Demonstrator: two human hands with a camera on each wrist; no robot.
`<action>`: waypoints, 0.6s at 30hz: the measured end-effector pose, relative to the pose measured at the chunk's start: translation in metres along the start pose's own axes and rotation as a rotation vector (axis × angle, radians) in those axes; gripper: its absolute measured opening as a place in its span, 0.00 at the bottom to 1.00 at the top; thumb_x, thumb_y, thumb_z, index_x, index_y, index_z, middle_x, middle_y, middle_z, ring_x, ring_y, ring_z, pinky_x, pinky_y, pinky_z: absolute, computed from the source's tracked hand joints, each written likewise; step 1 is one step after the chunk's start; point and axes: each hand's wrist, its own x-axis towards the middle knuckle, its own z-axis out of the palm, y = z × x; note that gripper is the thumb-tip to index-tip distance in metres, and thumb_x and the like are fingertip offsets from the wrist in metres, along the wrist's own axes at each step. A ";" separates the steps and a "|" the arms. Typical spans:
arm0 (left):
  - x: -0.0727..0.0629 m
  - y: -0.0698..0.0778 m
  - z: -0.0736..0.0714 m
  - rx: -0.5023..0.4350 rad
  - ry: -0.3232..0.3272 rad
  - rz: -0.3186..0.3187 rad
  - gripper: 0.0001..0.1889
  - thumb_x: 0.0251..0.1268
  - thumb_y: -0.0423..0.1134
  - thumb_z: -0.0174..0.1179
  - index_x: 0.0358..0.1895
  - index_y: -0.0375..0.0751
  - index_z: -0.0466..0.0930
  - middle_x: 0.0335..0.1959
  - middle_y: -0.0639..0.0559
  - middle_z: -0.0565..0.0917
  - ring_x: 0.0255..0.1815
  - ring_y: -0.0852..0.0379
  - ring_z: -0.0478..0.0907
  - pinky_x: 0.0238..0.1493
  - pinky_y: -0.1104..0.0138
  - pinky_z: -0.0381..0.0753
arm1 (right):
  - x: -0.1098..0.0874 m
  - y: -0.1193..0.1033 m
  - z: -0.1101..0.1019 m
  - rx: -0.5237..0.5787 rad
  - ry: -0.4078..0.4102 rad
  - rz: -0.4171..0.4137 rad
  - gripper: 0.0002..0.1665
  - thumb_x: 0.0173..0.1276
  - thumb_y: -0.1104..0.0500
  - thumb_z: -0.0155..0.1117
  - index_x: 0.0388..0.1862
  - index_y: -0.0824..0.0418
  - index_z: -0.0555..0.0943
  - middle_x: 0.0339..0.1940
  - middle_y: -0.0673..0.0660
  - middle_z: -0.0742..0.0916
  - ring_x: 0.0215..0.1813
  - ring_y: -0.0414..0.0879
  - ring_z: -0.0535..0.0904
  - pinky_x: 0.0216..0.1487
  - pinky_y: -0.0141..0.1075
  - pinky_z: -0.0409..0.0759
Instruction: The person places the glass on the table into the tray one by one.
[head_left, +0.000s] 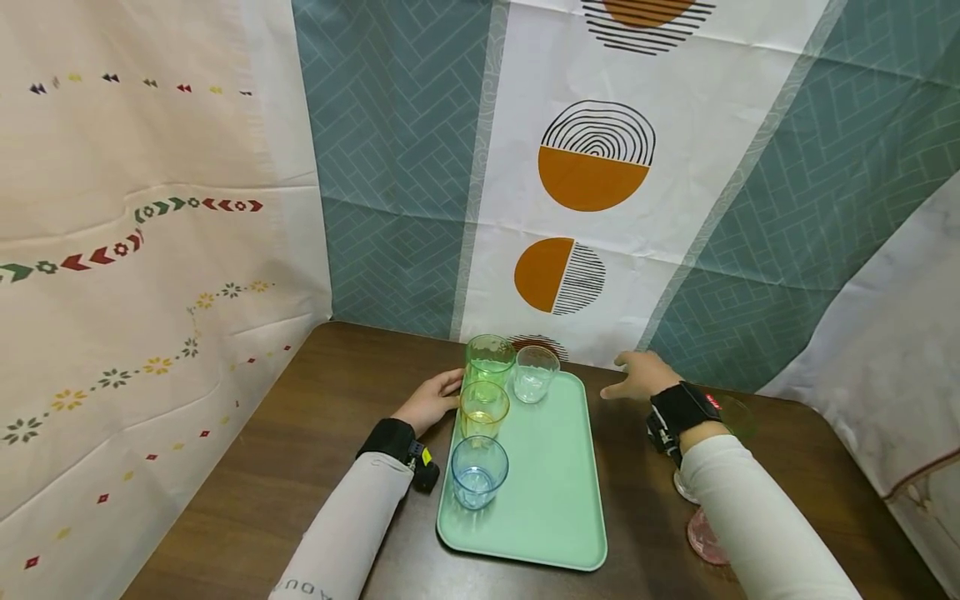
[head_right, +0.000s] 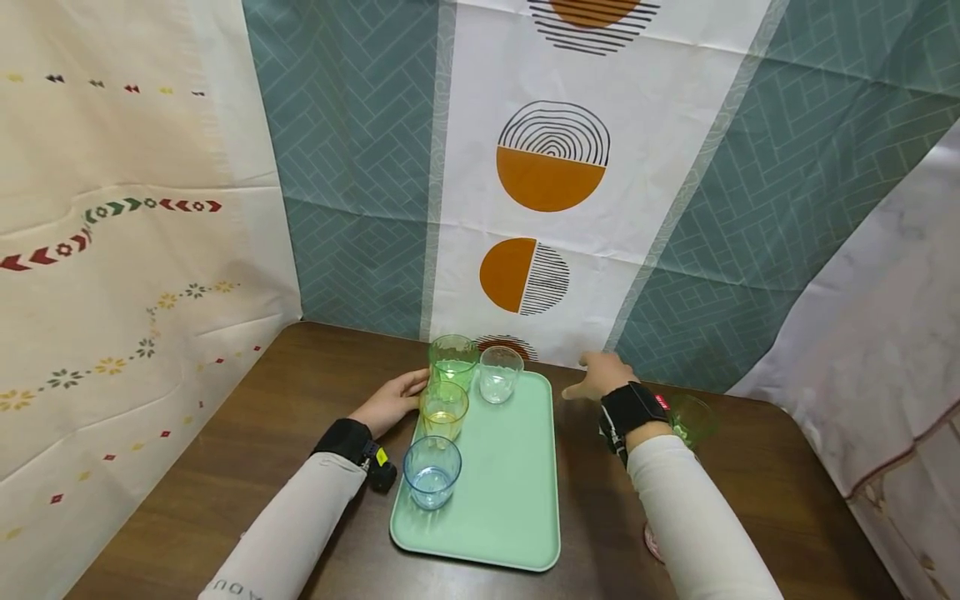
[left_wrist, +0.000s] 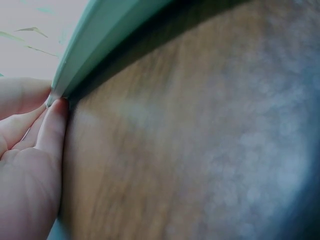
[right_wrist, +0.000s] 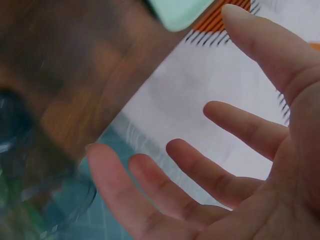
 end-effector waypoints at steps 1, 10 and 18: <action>0.000 0.000 0.000 -0.010 -0.002 -0.006 0.31 0.75 0.27 0.54 0.78 0.31 0.58 0.77 0.36 0.64 0.77 0.41 0.61 0.73 0.50 0.66 | -0.002 0.005 -0.003 -0.003 -0.004 0.001 0.44 0.64 0.48 0.74 0.66 0.78 0.72 0.63 0.80 0.77 0.64 0.78 0.69 0.59 0.64 0.75; 0.002 -0.001 0.002 -0.024 0.000 -0.006 0.31 0.75 0.26 0.54 0.78 0.32 0.58 0.77 0.36 0.64 0.78 0.42 0.60 0.74 0.51 0.65 | -0.023 0.036 -0.027 -0.023 -0.073 0.053 0.44 0.66 0.46 0.72 0.63 0.81 0.72 0.62 0.82 0.75 0.62 0.79 0.70 0.56 0.65 0.76; -0.001 0.002 0.003 -0.015 0.010 -0.017 0.31 0.75 0.27 0.54 0.78 0.32 0.58 0.77 0.36 0.64 0.78 0.42 0.60 0.74 0.50 0.64 | -0.041 0.048 -0.047 -0.018 -0.154 0.090 0.44 0.66 0.46 0.72 0.61 0.83 0.72 0.61 0.84 0.75 0.58 0.77 0.74 0.51 0.60 0.80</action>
